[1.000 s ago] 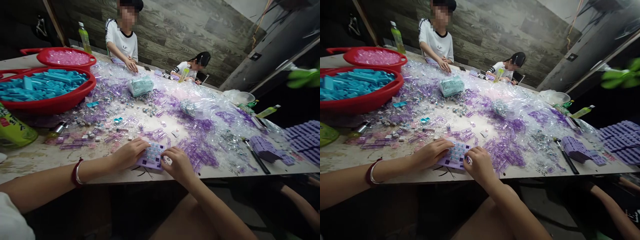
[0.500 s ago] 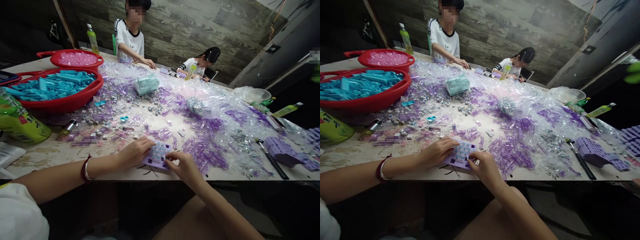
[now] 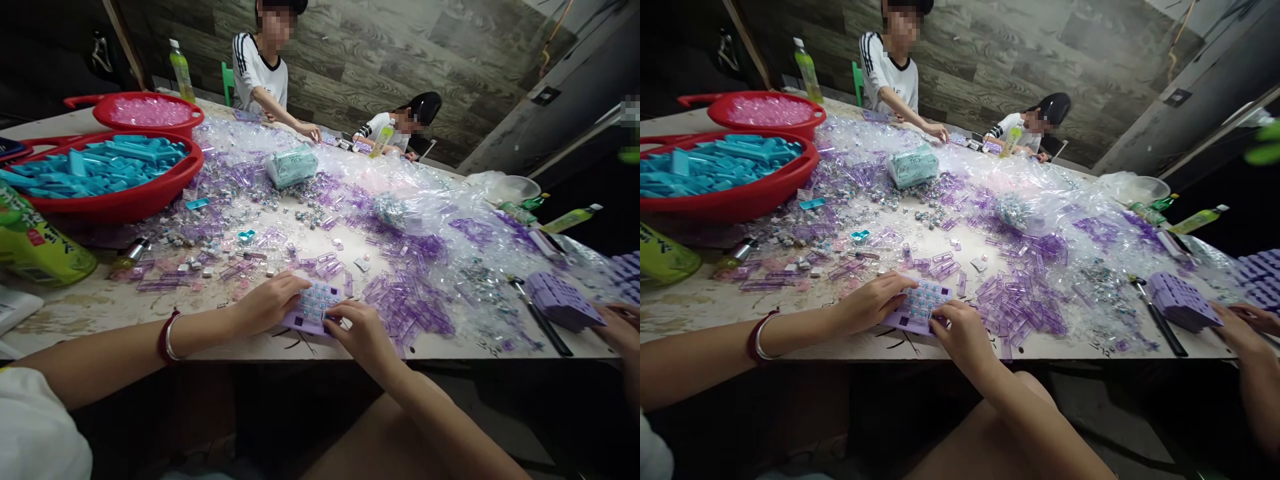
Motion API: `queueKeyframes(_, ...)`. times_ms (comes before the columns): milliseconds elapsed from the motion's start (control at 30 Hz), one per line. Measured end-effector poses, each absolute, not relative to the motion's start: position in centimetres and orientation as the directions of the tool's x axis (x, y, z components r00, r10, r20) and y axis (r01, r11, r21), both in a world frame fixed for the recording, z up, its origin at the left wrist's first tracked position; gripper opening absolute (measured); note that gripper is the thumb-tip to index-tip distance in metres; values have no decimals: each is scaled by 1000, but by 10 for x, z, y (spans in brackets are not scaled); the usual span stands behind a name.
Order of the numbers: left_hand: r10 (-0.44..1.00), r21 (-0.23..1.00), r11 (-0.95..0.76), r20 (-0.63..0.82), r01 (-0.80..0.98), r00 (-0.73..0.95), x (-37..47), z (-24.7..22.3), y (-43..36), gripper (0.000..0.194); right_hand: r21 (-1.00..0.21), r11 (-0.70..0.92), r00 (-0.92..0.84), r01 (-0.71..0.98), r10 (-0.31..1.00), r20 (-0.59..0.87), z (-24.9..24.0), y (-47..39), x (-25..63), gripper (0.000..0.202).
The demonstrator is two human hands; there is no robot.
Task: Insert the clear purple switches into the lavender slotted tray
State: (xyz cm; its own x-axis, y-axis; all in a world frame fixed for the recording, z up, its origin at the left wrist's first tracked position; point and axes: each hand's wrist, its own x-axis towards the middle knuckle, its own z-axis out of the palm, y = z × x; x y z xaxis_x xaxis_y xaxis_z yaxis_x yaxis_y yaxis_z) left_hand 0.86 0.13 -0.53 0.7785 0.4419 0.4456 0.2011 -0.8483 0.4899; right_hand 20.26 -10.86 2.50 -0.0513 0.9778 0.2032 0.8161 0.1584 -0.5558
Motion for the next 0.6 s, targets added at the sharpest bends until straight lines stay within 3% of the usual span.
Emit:
queueKeyframes(200,430,469,-860,456,200,780,9,-5,1,27,-601,186,-39,778,968,249,23,-108,201,11)
queueKeyframes(433,400,422,-885,472,197,786,9,-5,1,26,-721,156,-8,675,979,204,21,-106,207,8)
queueKeyframes(600,401,417,-885,462,205,791,9,-6,2,26,-713,154,-7,684,979,205,21,-104,209,6)
